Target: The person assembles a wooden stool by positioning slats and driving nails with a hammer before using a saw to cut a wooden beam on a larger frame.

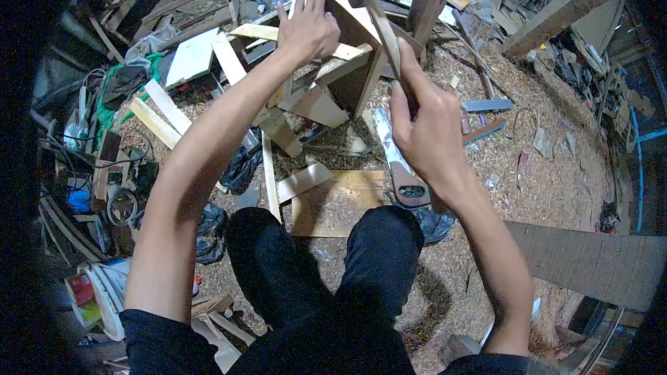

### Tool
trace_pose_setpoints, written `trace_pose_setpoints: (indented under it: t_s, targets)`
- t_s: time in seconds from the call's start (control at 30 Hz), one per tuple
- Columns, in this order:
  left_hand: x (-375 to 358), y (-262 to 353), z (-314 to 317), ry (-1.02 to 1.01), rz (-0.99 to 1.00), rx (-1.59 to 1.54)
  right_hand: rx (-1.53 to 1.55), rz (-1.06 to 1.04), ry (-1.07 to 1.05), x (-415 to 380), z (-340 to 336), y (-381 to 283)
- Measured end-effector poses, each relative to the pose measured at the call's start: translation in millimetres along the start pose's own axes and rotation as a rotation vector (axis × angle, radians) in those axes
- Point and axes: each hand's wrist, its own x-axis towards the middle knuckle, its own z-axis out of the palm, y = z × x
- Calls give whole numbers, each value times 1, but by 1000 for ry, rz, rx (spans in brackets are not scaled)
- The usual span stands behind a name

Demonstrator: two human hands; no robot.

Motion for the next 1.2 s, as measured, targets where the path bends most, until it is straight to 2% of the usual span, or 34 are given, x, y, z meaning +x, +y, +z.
trace_pose_setpoints:
  t_s: [0.03,0.07,0.17,0.2,0.23,0.3,0.33,0.43,0.47,0.5,0.57,0.6,0.7,0.73,0.77,0.83,0.87,0.97,1.0,1.03,1.1,1.17,1.2]
  targets:
    - [-1,0,-1,-20,-15,-30,33,-41,29,-3,6,6]
    - [0,-2,-4,-85,18,40,-58,-82,-82,-6,13,21]
    - [1,2,-1,2,-51,-11,-22,-9,-89,2,-1,7]
    - [1,3,-5,-37,-43,-18,-41,79,-48,3,-5,0]
    - [3,4,-2,-36,-43,-22,-46,80,-47,2,-3,3]
    - [1,2,2,4,-34,-49,47,-83,117,-4,10,13]
    - [-1,0,4,26,-31,-60,-34,-10,-125,-8,12,16]
    - [0,0,3,4,-48,-24,-37,-115,-81,2,2,8]
    - [0,0,3,4,-42,-24,-42,26,-106,1,-7,-1]
    - [2,1,1,-8,-41,-40,-45,32,-106,0,-5,-2]
    - [1,1,-3,-39,-45,-67,72,31,124,-4,4,1]
    - [1,1,-4,-58,-49,-74,-31,-59,-92,-8,11,22]
    - [2,1,-1,-18,-65,-73,-83,-119,-57,-7,5,22]
    - [3,1,-1,-66,-68,-72,-41,88,-112,-5,-3,7]
    - [4,2,-1,-65,-61,-76,-44,93,-106,-6,1,8]
    - [2,3,2,-19,-66,-42,62,-121,104,-7,12,19]
    - [-2,3,3,-27,-68,-41,-12,-115,-43,-11,17,29]
    - [3,1,7,5,-76,-29,-32,-13,-106,-5,1,16]
    - [4,2,1,-75,-93,-63,-48,63,-90,-3,-6,-2]
    - [5,2,-5,-76,-92,-66,-50,65,-91,-4,-4,1]
    - [5,3,-16,-225,-63,-47,37,38,-156,-8,8,13]
    - [6,5,-11,-160,-123,-151,8,-90,-76,-15,15,22]
    - [5,5,-1,-57,-125,-180,27,-60,-93,-13,11,21]
